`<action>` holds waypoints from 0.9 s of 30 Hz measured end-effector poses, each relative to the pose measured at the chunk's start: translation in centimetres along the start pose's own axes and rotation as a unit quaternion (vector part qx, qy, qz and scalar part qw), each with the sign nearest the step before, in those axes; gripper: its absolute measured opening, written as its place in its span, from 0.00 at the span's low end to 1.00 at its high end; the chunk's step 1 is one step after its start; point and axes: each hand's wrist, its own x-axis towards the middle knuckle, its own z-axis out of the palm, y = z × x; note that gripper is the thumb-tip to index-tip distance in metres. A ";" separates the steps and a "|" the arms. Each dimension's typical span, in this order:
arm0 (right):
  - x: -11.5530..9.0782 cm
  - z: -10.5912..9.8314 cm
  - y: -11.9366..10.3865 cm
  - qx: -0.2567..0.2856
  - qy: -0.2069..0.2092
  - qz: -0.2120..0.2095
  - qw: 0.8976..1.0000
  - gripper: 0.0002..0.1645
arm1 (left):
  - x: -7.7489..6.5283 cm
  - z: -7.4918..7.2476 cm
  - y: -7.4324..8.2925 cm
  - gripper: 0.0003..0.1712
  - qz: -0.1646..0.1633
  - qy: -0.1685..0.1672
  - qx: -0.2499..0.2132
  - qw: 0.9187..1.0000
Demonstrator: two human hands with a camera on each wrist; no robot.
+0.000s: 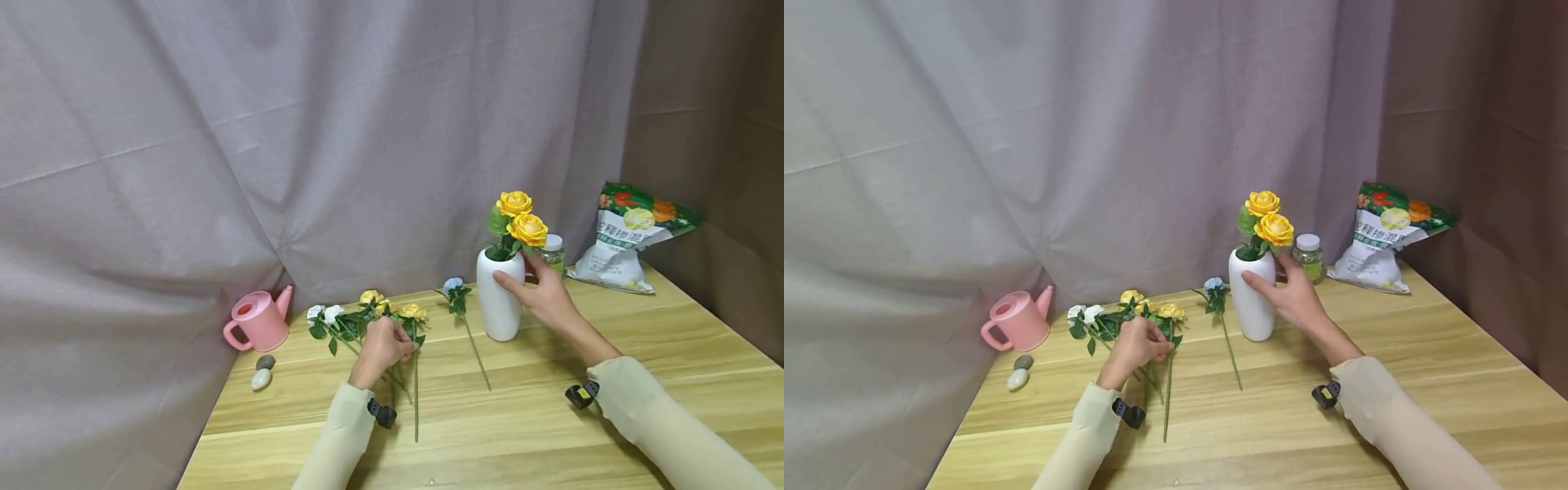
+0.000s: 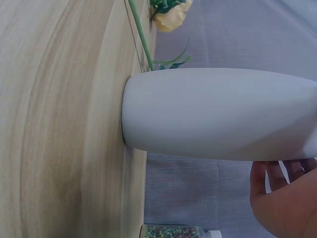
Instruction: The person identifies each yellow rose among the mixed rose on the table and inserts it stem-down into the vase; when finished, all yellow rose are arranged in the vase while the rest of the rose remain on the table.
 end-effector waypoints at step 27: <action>-0.3 -0.1 -0.5 -0.011 -0.005 0.009 1.000 0.46 | -0.6 1.7 1.1 0.07 -0.046 -0.076 -0.110 0.990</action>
